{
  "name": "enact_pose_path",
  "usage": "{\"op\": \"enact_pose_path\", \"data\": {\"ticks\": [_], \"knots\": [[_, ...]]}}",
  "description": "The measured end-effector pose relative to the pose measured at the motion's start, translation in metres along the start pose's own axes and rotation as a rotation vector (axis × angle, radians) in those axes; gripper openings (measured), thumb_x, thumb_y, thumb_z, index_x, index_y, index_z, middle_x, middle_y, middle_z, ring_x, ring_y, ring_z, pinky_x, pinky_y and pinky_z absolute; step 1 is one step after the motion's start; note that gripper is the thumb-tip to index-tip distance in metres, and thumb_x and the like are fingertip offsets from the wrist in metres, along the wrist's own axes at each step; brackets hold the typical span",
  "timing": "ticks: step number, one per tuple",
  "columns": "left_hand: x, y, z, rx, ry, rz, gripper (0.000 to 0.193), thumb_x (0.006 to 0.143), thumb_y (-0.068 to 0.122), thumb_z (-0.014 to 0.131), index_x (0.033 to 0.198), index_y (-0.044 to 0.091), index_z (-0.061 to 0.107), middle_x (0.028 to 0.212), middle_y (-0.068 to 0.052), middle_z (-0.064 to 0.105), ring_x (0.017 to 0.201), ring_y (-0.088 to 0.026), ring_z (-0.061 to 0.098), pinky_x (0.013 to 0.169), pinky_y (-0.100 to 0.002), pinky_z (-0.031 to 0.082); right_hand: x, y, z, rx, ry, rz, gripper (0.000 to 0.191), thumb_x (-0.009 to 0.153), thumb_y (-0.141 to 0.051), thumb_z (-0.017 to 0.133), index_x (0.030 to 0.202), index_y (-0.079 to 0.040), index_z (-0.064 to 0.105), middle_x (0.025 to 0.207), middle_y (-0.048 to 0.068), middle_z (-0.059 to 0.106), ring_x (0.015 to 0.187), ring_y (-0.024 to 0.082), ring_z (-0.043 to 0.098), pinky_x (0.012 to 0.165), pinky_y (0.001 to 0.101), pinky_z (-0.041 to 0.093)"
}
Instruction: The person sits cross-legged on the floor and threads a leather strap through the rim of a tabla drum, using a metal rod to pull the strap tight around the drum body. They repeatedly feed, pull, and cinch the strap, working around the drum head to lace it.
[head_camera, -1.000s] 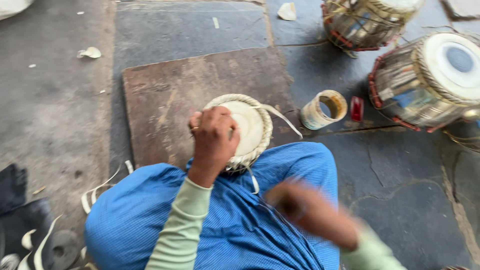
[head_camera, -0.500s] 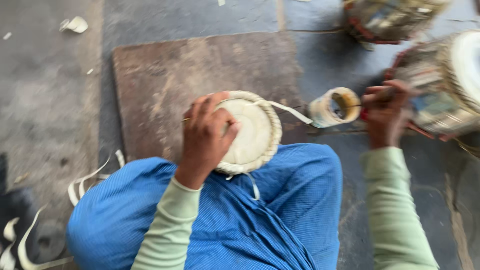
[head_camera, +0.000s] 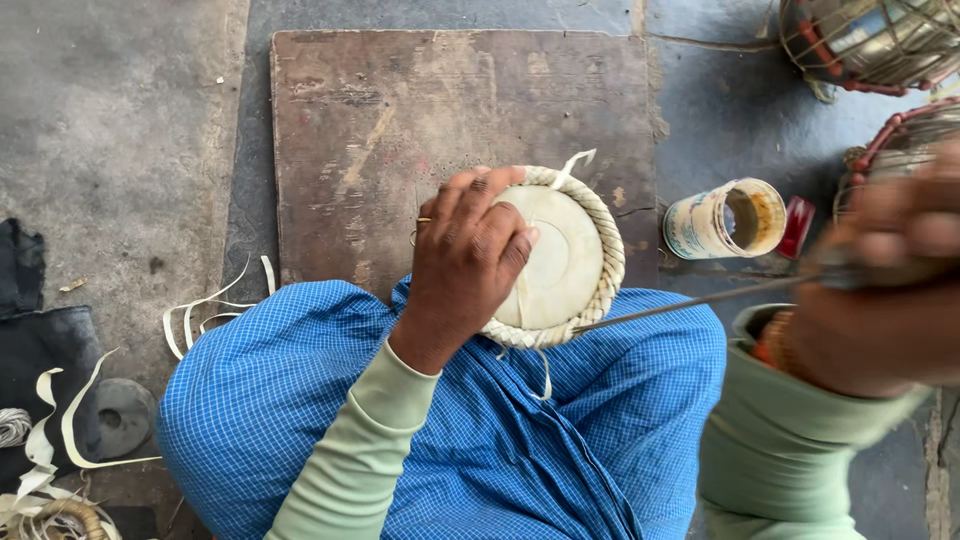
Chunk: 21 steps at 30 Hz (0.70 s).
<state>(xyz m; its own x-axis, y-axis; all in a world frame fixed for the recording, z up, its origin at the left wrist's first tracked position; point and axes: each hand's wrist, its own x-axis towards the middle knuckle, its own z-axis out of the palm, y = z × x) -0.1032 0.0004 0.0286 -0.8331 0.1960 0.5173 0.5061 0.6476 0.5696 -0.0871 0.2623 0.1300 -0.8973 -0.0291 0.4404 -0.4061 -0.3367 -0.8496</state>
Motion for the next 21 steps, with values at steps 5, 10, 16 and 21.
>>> {"op": "enact_pose_path", "data": {"ticks": [5, 10, 16, 21], "knots": [[-0.001, -0.005, 0.001, -0.015, -0.009, -0.010, 0.018, 0.097, 0.024, 0.071, 0.093, 0.008, 0.064, 0.140, -0.006, 0.062, 0.132, -0.030, 0.053, 0.109, -0.047, 0.040, 0.026, 0.024, 0.037, 0.097, -0.081, 0.010, 0.012, 0.106, -0.010, 0.055, 0.112, -0.001, 0.050, 0.088, 0.011, 0.059, 0.068, 0.015, 0.055, 0.062, 0.0294, 0.049], [-0.001, -0.006, 0.000, -0.025, -0.018, -0.033, 0.018, 0.099, 0.023, 0.070, 0.094, 0.007, 0.064, 0.141, -0.007, 0.060, 0.135, -0.030, 0.052, 0.110, -0.047, 0.040, 0.037, 0.030, 0.051, 0.126, -0.126, 0.017, 0.016, 0.107, -0.015, 0.052, 0.108, 0.000, 0.051, 0.082, 0.011, 0.058, 0.060, 0.014, 0.053, 0.056, 0.0290, 0.047], [0.004, 0.001, 0.000, -0.002, -0.025, -0.098, 0.015, 0.099, 0.020, 0.068, 0.096, 0.006, 0.064, 0.143, -0.005, 0.060, 0.138, -0.029, 0.051, 0.109, -0.047, 0.041, 0.065, 0.039, 0.072, 0.135, -0.177, 0.026, 0.025, 0.107, -0.022, 0.048, 0.103, 0.002, 0.053, 0.074, 0.011, 0.057, 0.050, 0.014, 0.050, 0.048, 0.0284, 0.044], [0.008, 0.001, -0.003, 0.006, -0.054, -0.089, 0.012, 0.095, 0.015, 0.068, 0.095, 0.004, 0.063, 0.143, -0.009, 0.060, 0.137, -0.030, 0.052, 0.108, -0.047, 0.043, 0.091, 0.061, 0.095, 0.076, -0.215, 0.038, 0.033, 0.108, -0.027, 0.046, 0.100, 0.003, 0.054, 0.068, 0.011, 0.055, 0.042, 0.013, 0.048, 0.041, 0.0279, 0.042]]}}
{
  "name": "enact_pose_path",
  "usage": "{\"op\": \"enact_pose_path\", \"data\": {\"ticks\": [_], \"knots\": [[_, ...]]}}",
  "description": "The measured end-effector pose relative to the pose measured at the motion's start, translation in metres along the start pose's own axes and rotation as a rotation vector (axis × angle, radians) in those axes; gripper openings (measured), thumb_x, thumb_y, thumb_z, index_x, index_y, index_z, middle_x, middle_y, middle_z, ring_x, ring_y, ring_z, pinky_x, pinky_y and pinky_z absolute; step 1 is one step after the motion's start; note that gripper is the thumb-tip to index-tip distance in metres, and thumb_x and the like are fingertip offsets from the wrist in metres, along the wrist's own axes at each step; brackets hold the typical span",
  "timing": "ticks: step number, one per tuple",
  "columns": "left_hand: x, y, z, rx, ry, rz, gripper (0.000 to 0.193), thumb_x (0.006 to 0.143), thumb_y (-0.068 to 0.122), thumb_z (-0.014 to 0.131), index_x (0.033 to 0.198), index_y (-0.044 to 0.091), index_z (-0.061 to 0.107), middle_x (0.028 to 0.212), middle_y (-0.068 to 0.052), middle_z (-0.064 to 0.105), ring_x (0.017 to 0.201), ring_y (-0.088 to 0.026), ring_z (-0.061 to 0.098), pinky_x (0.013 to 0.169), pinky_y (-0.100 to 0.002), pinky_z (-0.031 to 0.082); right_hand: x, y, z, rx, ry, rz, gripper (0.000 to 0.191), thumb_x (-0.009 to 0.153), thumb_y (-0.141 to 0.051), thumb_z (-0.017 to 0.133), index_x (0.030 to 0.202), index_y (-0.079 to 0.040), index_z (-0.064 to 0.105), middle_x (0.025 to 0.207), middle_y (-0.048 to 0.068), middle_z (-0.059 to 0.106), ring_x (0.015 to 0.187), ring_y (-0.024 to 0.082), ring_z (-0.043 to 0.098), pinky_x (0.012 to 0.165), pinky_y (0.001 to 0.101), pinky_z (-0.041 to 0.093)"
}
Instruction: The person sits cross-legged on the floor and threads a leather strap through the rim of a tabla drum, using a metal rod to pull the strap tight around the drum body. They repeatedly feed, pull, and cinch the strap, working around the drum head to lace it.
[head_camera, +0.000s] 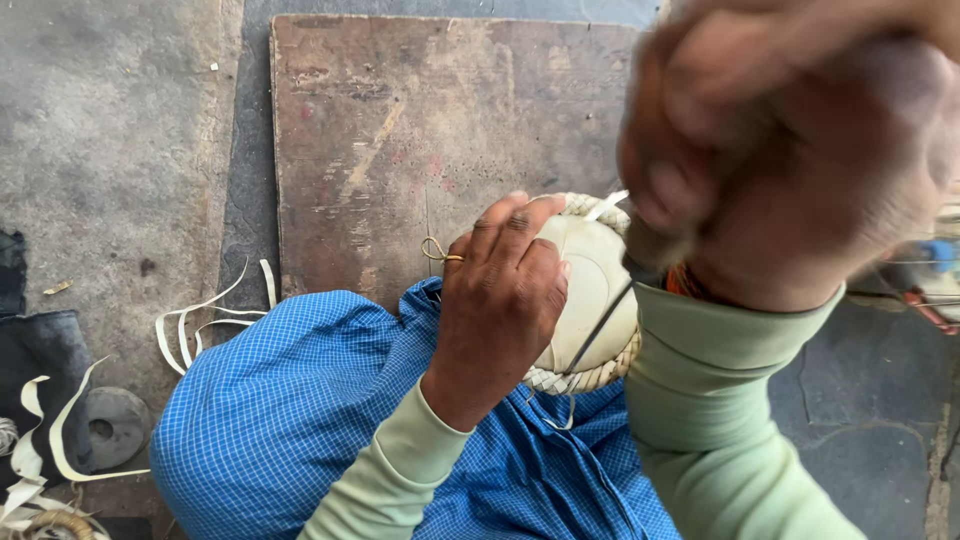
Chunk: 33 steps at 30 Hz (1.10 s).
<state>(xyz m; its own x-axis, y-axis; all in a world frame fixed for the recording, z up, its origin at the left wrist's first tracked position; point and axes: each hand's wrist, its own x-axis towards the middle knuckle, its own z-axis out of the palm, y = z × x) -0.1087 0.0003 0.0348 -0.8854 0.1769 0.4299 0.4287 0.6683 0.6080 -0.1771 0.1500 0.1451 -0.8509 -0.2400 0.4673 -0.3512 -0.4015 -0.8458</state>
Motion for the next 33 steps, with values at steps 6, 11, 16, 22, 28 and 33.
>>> {"op": "enact_pose_path", "data": {"ticks": [6, 11, 16, 22, 28, 33], "knots": [[0.001, -0.009, -0.005, -0.118, -0.029, 0.022, 0.012, 0.094, 0.012, 0.068, 0.088, 0.004, 0.061, 0.139, -0.012, 0.062, 0.137, -0.033, 0.054, 0.109, -0.047, 0.045, 0.003, 0.007, 0.017, -0.213, -0.020, 0.028, 0.031, 0.109, -0.025, 0.049, 0.098, 0.003, 0.052, 0.074, 0.016, 0.053, 0.048, 0.015, 0.046, 0.046, 0.0300, 0.043], [0.001, -0.014, 0.001, -0.134, -0.007, 0.027, 0.011, 0.094, 0.010, 0.071, 0.091, 0.003, 0.064, 0.131, -0.017, 0.063, 0.137, -0.036, 0.055, 0.109, -0.048, 0.044, 0.018, 0.005, 0.031, -0.431, 0.015, -0.227, 0.032, 0.110, -0.028, 0.050, 0.101, 0.003, 0.054, 0.078, 0.014, 0.054, 0.055, 0.015, 0.048, 0.052, 0.0307, 0.044], [-0.003, -0.017, 0.011, -0.169, 0.058, 0.029, 0.012, 0.091, 0.010, 0.074, 0.096, 0.002, 0.066, 0.127, -0.021, 0.064, 0.130, -0.037, 0.059, 0.105, -0.049, 0.047, 0.037, 0.016, 0.035, -0.690, -0.167, -0.154, 0.034, 0.111, -0.030, 0.050, 0.103, 0.003, 0.055, 0.083, 0.013, 0.055, 0.062, 0.016, 0.050, 0.058, 0.0314, 0.045], [-0.007, -0.031, 0.023, 0.018, -0.180, -0.018, 0.022, 0.089, 0.009, 0.075, 0.110, 0.001, 0.070, 0.110, -0.018, 0.068, 0.104, -0.038, 0.064, 0.088, -0.049, 0.050, 0.015, 0.024, 0.035, -1.070, -0.387, -0.051, 0.037, 0.113, -0.032, 0.051, 0.106, 0.004, 0.057, 0.088, 0.012, 0.056, 0.071, 0.016, 0.052, 0.065, 0.0322, 0.047], [0.001, -0.016, 0.016, -0.259, 0.059, 0.082, 0.023, 0.086, 0.011, 0.075, 0.109, 0.009, 0.069, 0.118, -0.012, 0.071, 0.116, -0.035, 0.068, 0.097, -0.044, 0.053, 0.006, 0.003, 0.030, -1.319, -0.146, 0.028, 0.039, 0.114, -0.034, 0.051, 0.109, 0.004, 0.059, 0.094, 0.011, 0.058, 0.079, 0.017, 0.054, 0.072, 0.0330, 0.048], [-0.020, -0.012, -0.011, -0.346, 0.300, 0.028, 0.015, 0.107, 0.011, 0.061, 0.120, 0.004, 0.063, 0.136, -0.018, 0.065, 0.130, -0.035, 0.063, 0.111, -0.043, 0.050, -0.101, -0.027, -0.009, -0.782, 0.131, 0.013, 0.042, 0.115, -0.037, 0.052, 0.111, 0.004, 0.061, 0.098, 0.010, 0.059, 0.086, 0.017, 0.056, 0.077, 0.0337, 0.050]]}}
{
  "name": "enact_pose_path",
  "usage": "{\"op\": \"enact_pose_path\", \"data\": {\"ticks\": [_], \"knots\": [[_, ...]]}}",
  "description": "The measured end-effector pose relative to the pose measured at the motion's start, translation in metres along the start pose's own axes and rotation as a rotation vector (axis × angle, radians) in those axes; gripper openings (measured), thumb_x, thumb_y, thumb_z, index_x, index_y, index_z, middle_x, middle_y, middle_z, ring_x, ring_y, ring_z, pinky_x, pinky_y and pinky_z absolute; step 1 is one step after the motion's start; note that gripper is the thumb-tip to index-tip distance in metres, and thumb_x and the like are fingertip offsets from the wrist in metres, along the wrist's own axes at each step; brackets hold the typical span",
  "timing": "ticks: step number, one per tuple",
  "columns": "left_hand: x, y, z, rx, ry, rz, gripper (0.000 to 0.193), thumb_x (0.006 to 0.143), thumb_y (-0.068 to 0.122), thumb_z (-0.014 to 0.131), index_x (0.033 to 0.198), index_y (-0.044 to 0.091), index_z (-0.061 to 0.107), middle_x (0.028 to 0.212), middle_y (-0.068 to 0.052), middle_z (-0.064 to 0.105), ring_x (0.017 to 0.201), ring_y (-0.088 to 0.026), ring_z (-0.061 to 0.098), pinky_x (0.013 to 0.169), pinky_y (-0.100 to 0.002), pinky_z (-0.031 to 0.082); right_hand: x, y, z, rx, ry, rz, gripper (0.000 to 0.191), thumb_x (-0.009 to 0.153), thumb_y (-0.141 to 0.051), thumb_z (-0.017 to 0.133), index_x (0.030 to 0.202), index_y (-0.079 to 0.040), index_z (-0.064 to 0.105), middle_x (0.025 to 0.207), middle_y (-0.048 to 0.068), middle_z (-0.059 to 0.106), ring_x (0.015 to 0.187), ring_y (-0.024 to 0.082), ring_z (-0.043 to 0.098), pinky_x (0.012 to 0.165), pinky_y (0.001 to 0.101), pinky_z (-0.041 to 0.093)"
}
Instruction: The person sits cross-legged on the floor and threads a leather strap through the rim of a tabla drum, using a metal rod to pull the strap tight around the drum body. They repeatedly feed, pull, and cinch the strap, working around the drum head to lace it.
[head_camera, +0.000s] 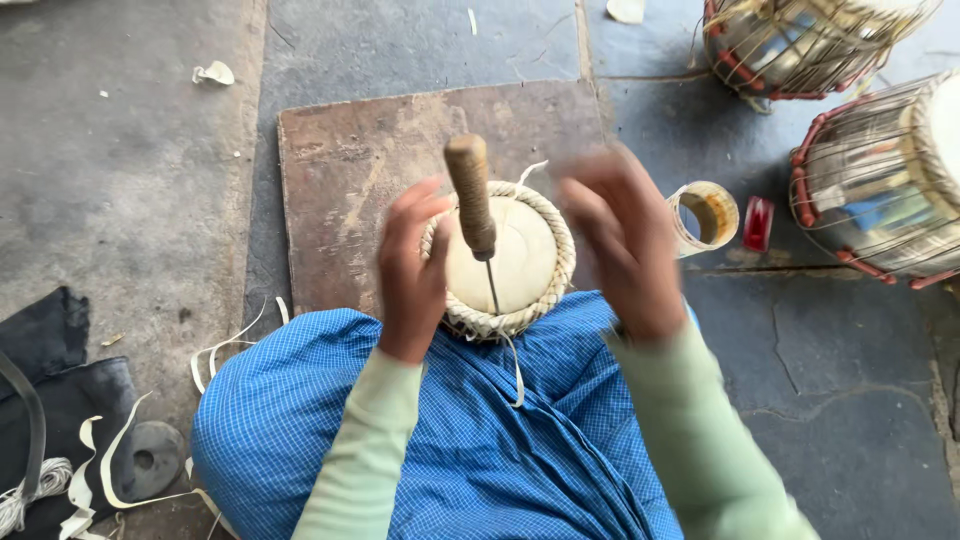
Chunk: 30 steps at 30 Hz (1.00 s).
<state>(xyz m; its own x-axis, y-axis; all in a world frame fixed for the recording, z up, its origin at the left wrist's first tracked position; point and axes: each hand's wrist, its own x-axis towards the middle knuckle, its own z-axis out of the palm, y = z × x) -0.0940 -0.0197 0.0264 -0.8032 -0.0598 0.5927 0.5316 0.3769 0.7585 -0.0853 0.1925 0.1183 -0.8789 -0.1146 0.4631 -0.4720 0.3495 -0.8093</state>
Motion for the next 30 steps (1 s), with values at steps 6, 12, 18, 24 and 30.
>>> {"op": "enact_pose_path", "data": {"ticks": [6, 12, 18, 24, 30], "knots": [[-0.113, 0.034, -0.011, -0.142, 0.053, -0.353, 0.019, 0.106, 0.022, 0.059, 0.096, 0.006, 0.062, 0.089, -0.003, 0.069, 0.078, -0.013, 0.067, 0.072, -0.027, 0.056, -0.176, 0.062, 0.022, 0.206, -0.359, 0.901, 0.031, 0.089, -0.016, 0.062, 0.119, -0.013, 0.067, 0.093, -0.003, 0.074, 0.063, 0.008, 0.070, 0.060, 0.0237, 0.060], [-0.148, 0.043, 0.017, -0.787, -0.222, -0.877, 0.019, 0.102, 0.021, 0.063, 0.098, 0.004, 0.070, 0.091, -0.003, 0.070, 0.078, -0.010, 0.062, 0.072, -0.027, 0.053, -0.241, 0.060, 0.060, 1.244, -0.324, 1.156, 0.019, 0.104, -0.016, 0.060, 0.104, 0.001, 0.068, 0.077, 0.007, 0.071, 0.049, 0.007, 0.055, 0.048, 0.0241, 0.049], [-0.135, 0.051, 0.011, -0.893, -0.155, -0.903, 0.020, 0.099, 0.020, 0.064, 0.103, 0.001, 0.070, 0.092, -0.008, 0.070, 0.069, -0.011, 0.061, 0.063, -0.027, 0.051, -0.244, 0.057, 0.042, 1.014, -0.269, 1.196, 0.016, 0.099, -0.017, 0.065, 0.097, -0.001, 0.072, 0.070, 0.003, 0.066, 0.047, 0.005, 0.049, 0.042, 0.0215, 0.040], [-0.141, 0.043, 0.005, -0.797, -0.290, -0.902, 0.023, 0.090, 0.013, 0.073, 0.109, 0.001, 0.071, 0.099, -0.006, 0.070, 0.071, -0.011, 0.064, 0.064, -0.027, 0.056, -0.206, 0.039, 0.024, 0.221, -0.351, 0.671, 0.017, 0.093, -0.022, 0.071, 0.089, -0.005, 0.071, 0.074, 0.004, 0.064, 0.062, 0.014, 0.058, 0.055, 0.0295, 0.048], [-0.149, 0.038, 0.003, -0.703, -0.490, -0.940, 0.022, 0.087, 0.006, 0.081, 0.108, 0.002, 0.076, 0.086, -0.005, 0.070, 0.069, -0.007, 0.064, 0.060, -0.024, 0.054, -0.162, 0.014, 0.013, -0.241, -0.411, 0.248, 0.019, 0.082, -0.020, 0.080, 0.084, -0.003, 0.070, 0.081, 0.011, 0.060, 0.073, 0.030, 0.063, 0.063, 0.0407, 0.051]]}}
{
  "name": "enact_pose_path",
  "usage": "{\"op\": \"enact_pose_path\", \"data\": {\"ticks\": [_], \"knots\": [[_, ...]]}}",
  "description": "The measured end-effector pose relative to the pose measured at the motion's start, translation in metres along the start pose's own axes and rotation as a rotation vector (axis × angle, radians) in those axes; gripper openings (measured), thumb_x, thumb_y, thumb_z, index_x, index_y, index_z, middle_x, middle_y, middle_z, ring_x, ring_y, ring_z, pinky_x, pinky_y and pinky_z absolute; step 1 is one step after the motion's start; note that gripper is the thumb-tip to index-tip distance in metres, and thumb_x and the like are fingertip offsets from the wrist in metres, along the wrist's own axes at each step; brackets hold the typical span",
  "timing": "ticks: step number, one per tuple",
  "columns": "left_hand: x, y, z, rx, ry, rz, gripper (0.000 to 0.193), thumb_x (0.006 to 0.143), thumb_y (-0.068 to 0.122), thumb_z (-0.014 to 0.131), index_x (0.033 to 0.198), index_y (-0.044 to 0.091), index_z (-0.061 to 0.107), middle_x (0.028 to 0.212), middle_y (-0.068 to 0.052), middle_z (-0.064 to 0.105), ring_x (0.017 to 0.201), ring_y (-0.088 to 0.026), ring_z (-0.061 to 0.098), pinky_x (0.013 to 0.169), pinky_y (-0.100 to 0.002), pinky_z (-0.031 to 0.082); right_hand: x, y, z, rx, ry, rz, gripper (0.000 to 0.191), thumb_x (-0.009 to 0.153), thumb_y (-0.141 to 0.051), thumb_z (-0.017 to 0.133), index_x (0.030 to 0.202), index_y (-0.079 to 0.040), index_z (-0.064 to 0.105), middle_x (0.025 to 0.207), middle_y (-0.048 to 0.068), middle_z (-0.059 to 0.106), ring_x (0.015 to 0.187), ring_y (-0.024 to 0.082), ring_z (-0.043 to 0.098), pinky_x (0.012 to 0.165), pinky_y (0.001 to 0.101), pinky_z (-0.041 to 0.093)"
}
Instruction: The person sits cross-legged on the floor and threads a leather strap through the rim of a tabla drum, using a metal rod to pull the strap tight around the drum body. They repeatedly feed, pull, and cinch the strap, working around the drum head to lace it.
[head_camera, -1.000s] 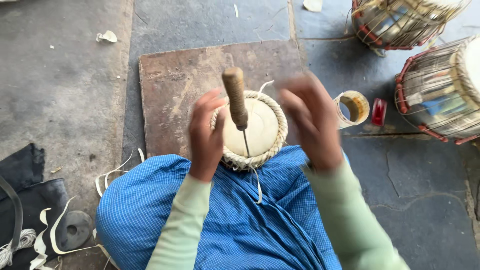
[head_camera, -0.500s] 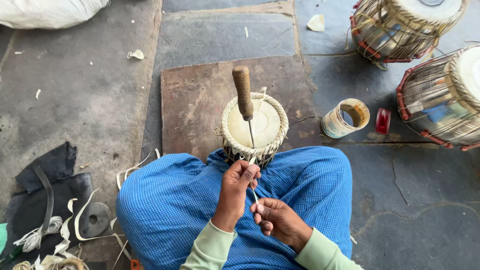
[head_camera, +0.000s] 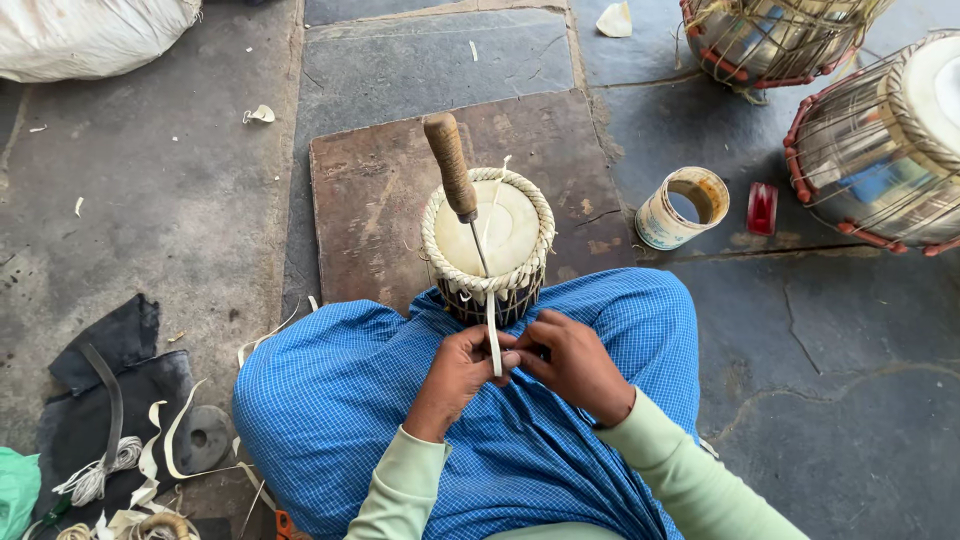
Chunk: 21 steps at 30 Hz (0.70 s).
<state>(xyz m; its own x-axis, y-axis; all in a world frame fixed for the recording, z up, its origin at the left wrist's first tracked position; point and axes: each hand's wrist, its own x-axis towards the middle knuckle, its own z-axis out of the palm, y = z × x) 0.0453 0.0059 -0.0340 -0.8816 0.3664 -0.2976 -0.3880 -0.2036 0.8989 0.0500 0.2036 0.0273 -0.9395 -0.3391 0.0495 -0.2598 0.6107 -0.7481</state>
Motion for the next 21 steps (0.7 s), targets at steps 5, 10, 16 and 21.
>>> {"op": "enact_pose_path", "data": {"ticks": [5, 10, 16, 21], "knots": [[-0.005, 0.006, 0.000, 0.385, 0.142, 0.167, 0.016, 0.089, 0.007, 0.074, 0.104, 0.003, 0.079, 0.084, -0.001, 0.071, 0.066, -0.006, 0.069, 0.057, -0.023, 0.057, 0.008, -0.006, -0.005, 0.055, 0.014, -0.067, 0.011, 0.086, -0.014, 0.073, 0.093, -0.005, 0.073, 0.086, 0.011, 0.062, 0.077, 0.030, 0.065, 0.067, 0.0394, 0.053], [0.007, -0.002, -0.002, 0.408, 0.317, 0.302, 0.010, 0.092, 0.007, 0.073, 0.100, 0.001, 0.076, 0.081, -0.001, 0.072, 0.064, -0.007, 0.065, 0.056, -0.023, 0.054, 0.003, -0.001, -0.008, 0.109, 0.175, 0.099, 0.012, 0.092, -0.015, 0.070, 0.095, -0.004, 0.072, 0.085, 0.009, 0.062, 0.071, 0.025, 0.063, 0.063, 0.0366, 0.051], [0.019, -0.023, -0.012, 0.328, 0.380, 0.296, 0.010, 0.091, 0.005, 0.074, 0.100, 0.001, 0.074, 0.078, -0.002, 0.072, 0.065, -0.006, 0.064, 0.058, -0.023, 0.054, -0.005, 0.005, -0.002, 0.183, 0.106, 0.186, 0.017, 0.093, -0.021, 0.070, 0.095, -0.004, 0.073, 0.083, 0.006, 0.062, 0.067, 0.018, 0.061, 0.059, 0.0337, 0.051], [0.024, -0.027, -0.014, 0.350, 0.398, 0.319, 0.008, 0.091, 0.003, 0.075, 0.098, 0.001, 0.074, 0.078, -0.003, 0.072, 0.064, -0.007, 0.064, 0.058, -0.024, 0.054, -0.004, 0.006, 0.004, 0.192, 0.070, 0.191, 0.017, 0.093, -0.021, 0.071, 0.095, -0.005, 0.075, 0.084, 0.006, 0.062, 0.069, 0.017, 0.062, 0.060, 0.0330, 0.052]]}}
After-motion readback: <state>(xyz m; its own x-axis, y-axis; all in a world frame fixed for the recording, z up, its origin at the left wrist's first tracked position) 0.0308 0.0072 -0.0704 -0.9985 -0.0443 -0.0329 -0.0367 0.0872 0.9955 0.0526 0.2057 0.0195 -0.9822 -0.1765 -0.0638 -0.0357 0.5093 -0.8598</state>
